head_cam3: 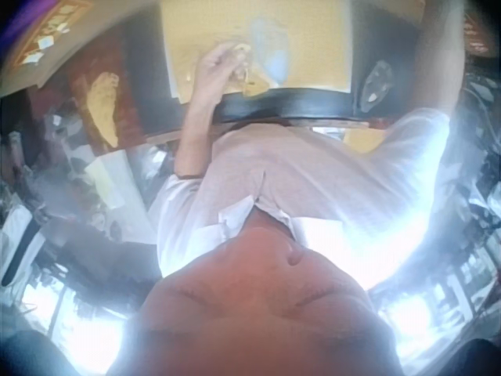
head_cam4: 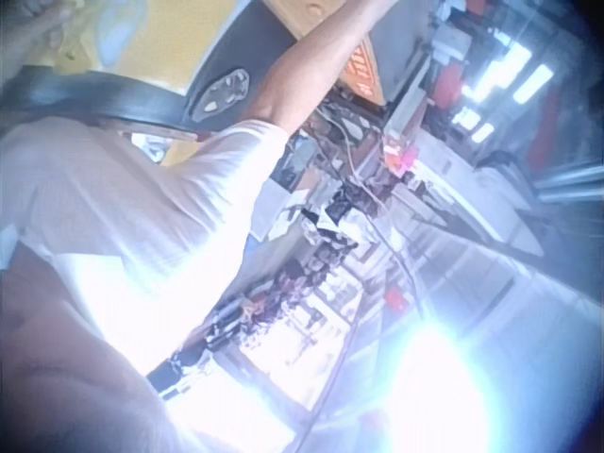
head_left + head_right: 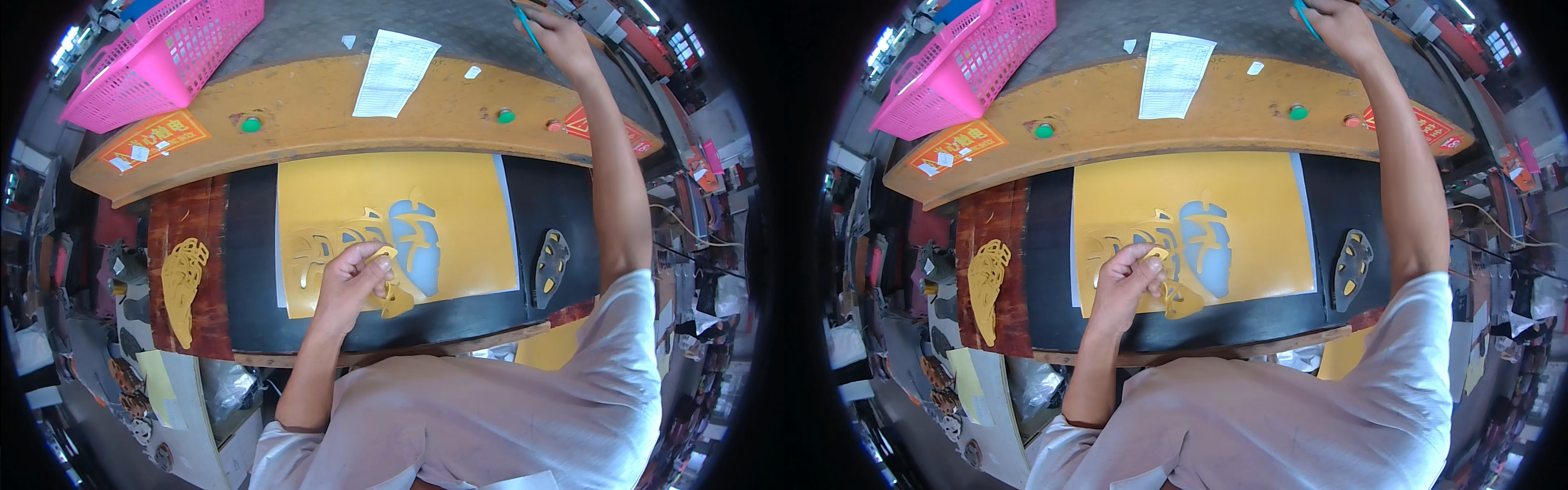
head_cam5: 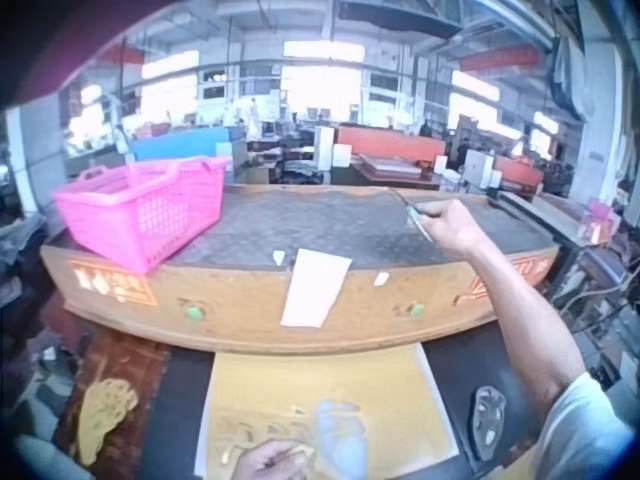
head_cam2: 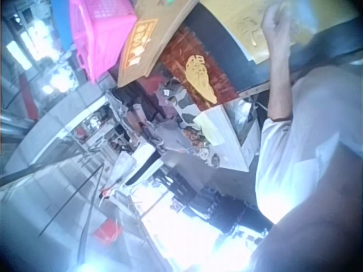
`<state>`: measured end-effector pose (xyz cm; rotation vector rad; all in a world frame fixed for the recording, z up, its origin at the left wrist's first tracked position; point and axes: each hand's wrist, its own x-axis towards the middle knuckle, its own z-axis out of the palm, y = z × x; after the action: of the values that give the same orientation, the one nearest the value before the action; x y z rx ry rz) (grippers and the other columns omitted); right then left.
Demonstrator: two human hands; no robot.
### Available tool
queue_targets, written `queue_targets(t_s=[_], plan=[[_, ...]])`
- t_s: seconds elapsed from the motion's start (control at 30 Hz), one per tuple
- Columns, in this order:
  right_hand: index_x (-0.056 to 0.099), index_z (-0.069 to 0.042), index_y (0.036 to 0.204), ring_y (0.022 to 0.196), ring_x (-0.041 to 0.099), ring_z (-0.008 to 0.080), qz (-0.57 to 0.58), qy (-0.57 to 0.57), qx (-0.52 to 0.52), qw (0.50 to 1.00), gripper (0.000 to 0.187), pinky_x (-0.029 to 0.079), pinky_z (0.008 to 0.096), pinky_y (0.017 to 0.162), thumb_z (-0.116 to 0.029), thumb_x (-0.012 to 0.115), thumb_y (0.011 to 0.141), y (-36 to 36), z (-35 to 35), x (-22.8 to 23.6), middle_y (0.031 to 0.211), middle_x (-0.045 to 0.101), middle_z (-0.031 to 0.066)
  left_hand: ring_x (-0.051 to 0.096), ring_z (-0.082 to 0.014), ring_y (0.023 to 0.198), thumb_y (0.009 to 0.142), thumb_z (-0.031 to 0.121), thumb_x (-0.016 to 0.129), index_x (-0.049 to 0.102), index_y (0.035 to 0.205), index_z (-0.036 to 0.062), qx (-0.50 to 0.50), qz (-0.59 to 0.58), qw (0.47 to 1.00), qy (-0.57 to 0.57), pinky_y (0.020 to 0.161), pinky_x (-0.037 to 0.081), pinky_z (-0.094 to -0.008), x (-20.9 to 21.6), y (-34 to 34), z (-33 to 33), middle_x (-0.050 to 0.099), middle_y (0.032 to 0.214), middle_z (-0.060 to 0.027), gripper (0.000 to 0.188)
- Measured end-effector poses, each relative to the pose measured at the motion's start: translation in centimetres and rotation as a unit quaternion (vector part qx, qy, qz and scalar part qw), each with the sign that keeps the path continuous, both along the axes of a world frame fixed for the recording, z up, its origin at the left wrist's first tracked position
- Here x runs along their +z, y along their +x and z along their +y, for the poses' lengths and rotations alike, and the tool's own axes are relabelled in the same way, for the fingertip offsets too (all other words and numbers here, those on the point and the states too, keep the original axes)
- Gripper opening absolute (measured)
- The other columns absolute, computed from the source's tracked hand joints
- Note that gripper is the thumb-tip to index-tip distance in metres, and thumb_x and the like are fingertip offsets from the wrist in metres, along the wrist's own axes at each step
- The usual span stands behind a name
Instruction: The person operates a die-cutting machine to cut a design into a yellow vinyl sheet. They then use scissors to trim and remove excess vinyl around the cut characters, refining the edges of the letters.
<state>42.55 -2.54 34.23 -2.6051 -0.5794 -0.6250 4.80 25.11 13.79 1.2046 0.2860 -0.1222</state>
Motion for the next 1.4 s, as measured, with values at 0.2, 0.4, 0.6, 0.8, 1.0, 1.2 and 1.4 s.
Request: queue_targets(t_s=[0.2, 0.4, 0.6, 0.8, 1.0, 1.2, 1.4], plan=[[0.082, -0.014, 0.107, 0.093, 0.076, 0.0351, 0.045, -0.088, -0.089, 0.991, 0.029, 0.059, 0.0460, 0.087, -0.035, 0.066, 0.095, 8.7, 2.2, -3.6, 0.103, 0.078, 0.0198, 0.063, -0.0100, 0.070, 0.103, 0.016, 0.072, 0.069, 0.122, -0.0014, 0.084, 0.062, 0.994, -0.008, 0.062, 0.052, -0.0246, 0.6, -0.2, -0.5, 0.071, 0.086, -0.0064, 0.026], [0.078, -0.014, 0.123, 0.106, 0.074, 0.0331, 0.104, -0.213, 0.017, 0.971, 0.041, 0.055, 0.0404, 0.093, -0.044, 0.067, 0.097, 11.9, 1.6, -5.7, 0.112, 0.078, 0.0181, 0.060, -0.0087, 0.069, 0.103, 0.016, 0.072, 0.071, 0.120, -0.0012, 0.139, 0.098, 0.985, 0.040, 0.064, 0.049, -0.0242, 0.0, -0.6, -1.4, 0.070, 0.083, -0.0048, 0.024], [0.071, -0.009, 0.134, 0.112, 0.070, 0.0244, 0.231, 0.202, 0.180, 0.935, 0.043, 0.055, 0.0395, 0.097, -0.035, 0.072, 0.099, -4.4, 0.6, -10.9, 0.122, 0.075, 0.0096, 0.064, -0.0098, 0.076, 0.105, 0.014, 0.069, 0.071, 0.118, -0.0020, 0.114, 0.115, 0.984, 0.070, 0.071, 0.053, -0.0253, -0.5, -1.1, -2.6, 0.074, 0.087, -0.0059, 0.021], [0.069, -0.003, 0.130, 0.106, 0.069, 0.0215, 0.520, 0.266, 0.374, 0.720, 0.035, 0.056, 0.0339, 0.094, -0.009, 0.076, 0.096, -29.5, 6.3, -24.5, 0.111, 0.072, 0.0083, 0.067, -0.0101, 0.080, 0.107, 0.011, 0.065, 0.072, 0.125, -0.0037, 0.070, 0.045, 0.993, 0.085, 0.073, 0.056, -0.0242, -0.7, -1.4, -3.5, 0.077, 0.107, -0.0082, 0.024], [0.068, 0.000, 0.122, 0.104, 0.072, 0.0208, 0.572, 0.512, 0.156, 0.622, 0.020, 0.058, 0.0367, 0.095, -0.016, 0.062, 0.110, -36.1, 6.8, -25.5, 0.110, 0.074, 0.0101, 0.064, -0.0063, 0.076, 0.107, 0.017, 0.068, 0.071, 0.133, 0.0010, 0.080, -0.051, 0.990, 0.102, 0.063, 0.051, -0.0212, -1.8, 0.2, 0.6, 0.069, 0.124, -0.0060, 0.031], [0.068, 0.004, 0.130, 0.107, 0.071, 0.0190, 0.536, 0.445, 0.037, 0.716, 0.032, 0.057, 0.0350, 0.099, -0.020, 0.064, 0.108, -38.3, 6.8, -29.1, 0.117, 0.074, 0.0093, 0.067, -0.0122, 0.096, 0.109, 0.012, 0.061, 0.069, 0.130, -0.0005, 0.090, -0.095, 0.978, 0.160, 0.086, 0.056, -0.0282, -8.9, -0.1, -0.8, 0.071, 0.104, -0.0057, 0.026], [0.064, 0.005, 0.138, 0.108, 0.074, 0.0316, 0.521, 0.159, 0.024, 0.838, 0.063, 0.058, 0.0393, 0.097, -0.038, 0.079, 0.095, -44.4, 8.4, -31.1, 0.123, 0.075, 0.0218, 0.069, -0.0123, 0.092, 0.109, 0.012, 0.059, 0.071, 0.126, -0.0019, 0.185, -0.002, 0.981, 0.055, 0.084, 0.058, -0.0276, -16.0, -6.8, 5.5, 0.073, 0.106, -0.0065, 0.024]])
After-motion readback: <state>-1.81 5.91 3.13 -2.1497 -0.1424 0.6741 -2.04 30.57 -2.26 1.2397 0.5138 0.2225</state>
